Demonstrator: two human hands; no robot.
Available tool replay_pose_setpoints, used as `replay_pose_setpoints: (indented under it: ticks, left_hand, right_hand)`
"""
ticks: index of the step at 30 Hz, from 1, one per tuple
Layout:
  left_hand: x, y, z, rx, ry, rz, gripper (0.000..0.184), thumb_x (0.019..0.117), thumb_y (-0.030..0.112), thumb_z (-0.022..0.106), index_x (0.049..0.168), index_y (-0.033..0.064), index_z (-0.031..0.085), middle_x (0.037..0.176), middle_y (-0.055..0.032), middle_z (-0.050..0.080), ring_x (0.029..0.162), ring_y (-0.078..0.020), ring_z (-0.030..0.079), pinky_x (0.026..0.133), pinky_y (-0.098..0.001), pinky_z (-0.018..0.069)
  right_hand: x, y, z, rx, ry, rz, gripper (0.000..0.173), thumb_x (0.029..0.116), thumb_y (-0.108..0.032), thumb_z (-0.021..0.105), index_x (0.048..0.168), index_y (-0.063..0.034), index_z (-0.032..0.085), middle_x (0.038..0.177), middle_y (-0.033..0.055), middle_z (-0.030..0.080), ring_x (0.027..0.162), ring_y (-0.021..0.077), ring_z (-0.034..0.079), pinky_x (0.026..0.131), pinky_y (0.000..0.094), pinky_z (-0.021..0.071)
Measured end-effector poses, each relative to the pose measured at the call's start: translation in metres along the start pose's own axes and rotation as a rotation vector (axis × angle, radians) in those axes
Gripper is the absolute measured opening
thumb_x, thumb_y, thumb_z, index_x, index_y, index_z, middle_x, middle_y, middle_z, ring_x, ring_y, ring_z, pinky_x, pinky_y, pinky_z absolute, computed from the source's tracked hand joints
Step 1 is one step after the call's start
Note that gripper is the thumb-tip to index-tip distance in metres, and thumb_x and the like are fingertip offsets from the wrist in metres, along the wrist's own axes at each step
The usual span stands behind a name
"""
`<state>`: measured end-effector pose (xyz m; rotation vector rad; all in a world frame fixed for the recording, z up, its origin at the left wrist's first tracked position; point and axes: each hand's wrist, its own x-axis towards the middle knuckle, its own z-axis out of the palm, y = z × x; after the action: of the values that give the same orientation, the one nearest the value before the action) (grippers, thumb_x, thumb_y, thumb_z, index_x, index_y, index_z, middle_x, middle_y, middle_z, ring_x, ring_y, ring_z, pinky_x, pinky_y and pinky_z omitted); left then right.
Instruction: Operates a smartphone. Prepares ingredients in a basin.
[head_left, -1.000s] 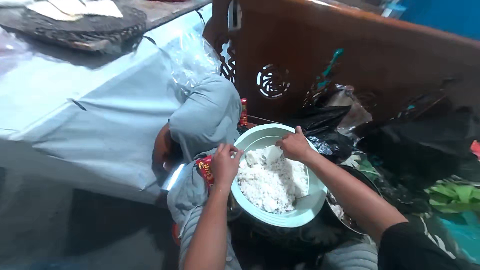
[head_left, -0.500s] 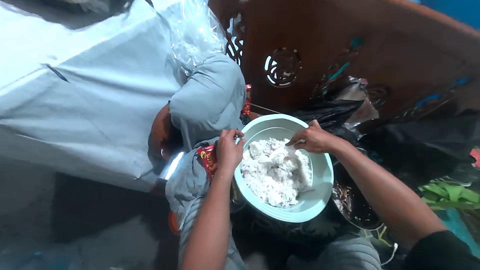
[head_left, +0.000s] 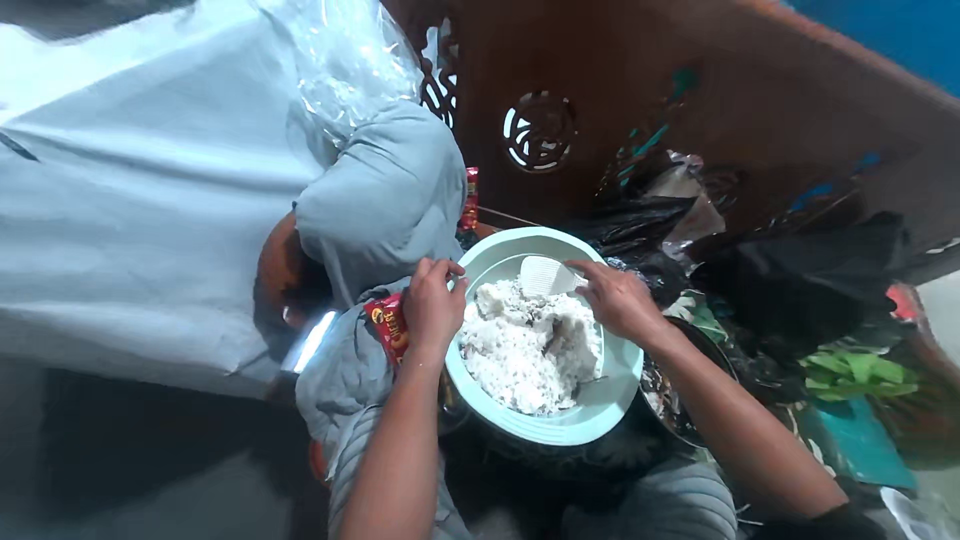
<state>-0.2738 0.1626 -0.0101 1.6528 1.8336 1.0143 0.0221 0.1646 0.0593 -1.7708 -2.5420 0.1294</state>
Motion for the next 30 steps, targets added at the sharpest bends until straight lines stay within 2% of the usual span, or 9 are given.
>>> replay_pose_setpoints:
  ticks: [2, 4, 8, 12, 18, 21, 23, 26, 30]
  left_hand:
    - [-0.002, -0.001, 0.000, -0.015, 0.005, 0.027, 0.019, 0.0961, 0.019, 0.073, 0.111, 0.0080, 0.072, 0.113, -0.0166, 0.065, 0.102, -0.0345, 0.065, 0.087, -0.0572, 0.0539]
    - [-0.001, -0.001, 0.000, -0.047, 0.009, 0.025, 0.018, 0.0960, 0.019, 0.073, 0.111, 0.0075, 0.072, 0.112, -0.0162, 0.064, 0.099, -0.0340, 0.064, 0.085, -0.0555, 0.0538]
    - [-0.001, -0.001, -0.003, -0.079, 0.005, -0.007, 0.018, 0.0963, 0.019, 0.073, 0.110, 0.0076, 0.071, 0.110, -0.0156, 0.065, 0.097, -0.0320, 0.065, 0.083, -0.0529, 0.0546]
    - [0.001, -0.001, -0.003, -0.096, -0.004, -0.039, 0.018, 0.0963, 0.020, 0.074, 0.110, 0.0088, 0.072, 0.110, -0.0135, 0.066, 0.096, -0.0294, 0.064, 0.083, -0.0511, 0.0540]
    - [0.006, -0.003, -0.001, -0.096, -0.028, -0.059, 0.019, 0.0963, 0.023, 0.074, 0.110, 0.0107, 0.072, 0.111, -0.0127, 0.067, 0.096, -0.0291, 0.065, 0.084, -0.0513, 0.0540]
    - [0.003, -0.004, -0.003, -0.124, -0.031, -0.050, 0.019, 0.0966, 0.022, 0.074, 0.110, 0.0083, 0.072, 0.111, -0.0145, 0.067, 0.096, -0.0309, 0.065, 0.083, -0.0527, 0.0541]
    - [0.002, -0.005, -0.005, -0.133, -0.027, -0.050, 0.018, 0.0967, 0.022, 0.074, 0.109, 0.0083, 0.071, 0.110, -0.0143, 0.067, 0.093, -0.0303, 0.065, 0.081, -0.0523, 0.0541]
    - [0.004, -0.005, -0.005, -0.137, -0.035, -0.064, 0.019, 0.0969, 0.023, 0.074, 0.110, 0.0095, 0.071, 0.109, -0.0137, 0.067, 0.092, -0.0298, 0.065, 0.080, -0.0526, 0.0535]
    - [0.005, -0.009, -0.005, -0.159, -0.062, -0.057, 0.022, 0.0973, 0.023, 0.072, 0.113, 0.0076, 0.071, 0.110, -0.0160, 0.067, 0.094, -0.0327, 0.065, 0.083, -0.0565, 0.0534]
  right_hand:
    - [-0.007, 0.001, 0.007, 0.268, -0.179, 0.062, 0.067, 0.0934, -0.014, 0.075, 0.153, -0.0181, 0.045, 0.136, 0.0140, 0.061, 0.111, 0.0328, 0.066, 0.096, 0.0568, 0.0555]
    - [-0.011, 0.000, 0.020, 0.344, -0.231, 0.068, 0.063, 0.0908, -0.009, 0.076, 0.149, -0.0165, 0.051, 0.124, 0.0128, 0.067, 0.102, 0.0309, 0.069, 0.091, 0.0552, 0.0571]
    - [-0.011, -0.009, 0.042, 0.319, -0.246, -0.009, 0.058, 0.0956, -0.013, 0.070, 0.150, -0.0211, 0.052, 0.122, 0.0037, 0.072, 0.105, 0.0250, 0.071, 0.095, 0.0506, 0.0569]
    - [-0.011, -0.005, 0.041, 0.316, -0.172, -0.018, 0.043, 0.0982, -0.017, 0.067, 0.141, -0.0211, 0.060, 0.116, 0.0041, 0.074, 0.098, 0.0221, 0.072, 0.091, 0.0479, 0.0588]
    - [-0.020, -0.018, 0.032, 0.268, -0.258, -0.117, 0.048, 0.0991, -0.012, 0.062, 0.144, -0.0281, 0.059, 0.132, -0.0017, 0.070, 0.107, 0.0211, 0.072, 0.095, 0.0507, 0.0572]
    - [-0.024, -0.018, 0.036, 0.263, -0.190, -0.094, 0.042, 0.0979, -0.015, 0.065, 0.139, -0.0250, 0.062, 0.116, 0.0032, 0.075, 0.099, 0.0255, 0.073, 0.090, 0.0548, 0.0576]
    - [-0.029, -0.012, 0.030, 0.419, -0.054, -0.013, 0.039, 0.0966, -0.019, 0.071, 0.136, -0.0197, 0.065, 0.109, 0.0025, 0.076, 0.095, 0.0202, 0.074, 0.090, 0.0479, 0.0599]
    - [-0.039, -0.005, 0.024, 0.750, 0.062, 0.151, 0.046, 0.0875, -0.014, 0.081, 0.130, -0.0115, 0.065, 0.098, -0.0005, 0.078, 0.082, 0.0115, 0.072, 0.079, 0.0339, 0.0600]
    - [-0.068, 0.001, 0.001, 0.806, 0.178, 0.268, 0.047, 0.0848, -0.007, 0.083, 0.128, -0.0091, 0.066, 0.097, 0.0019, 0.078, 0.090, 0.0137, 0.074, 0.086, 0.0372, 0.0626]
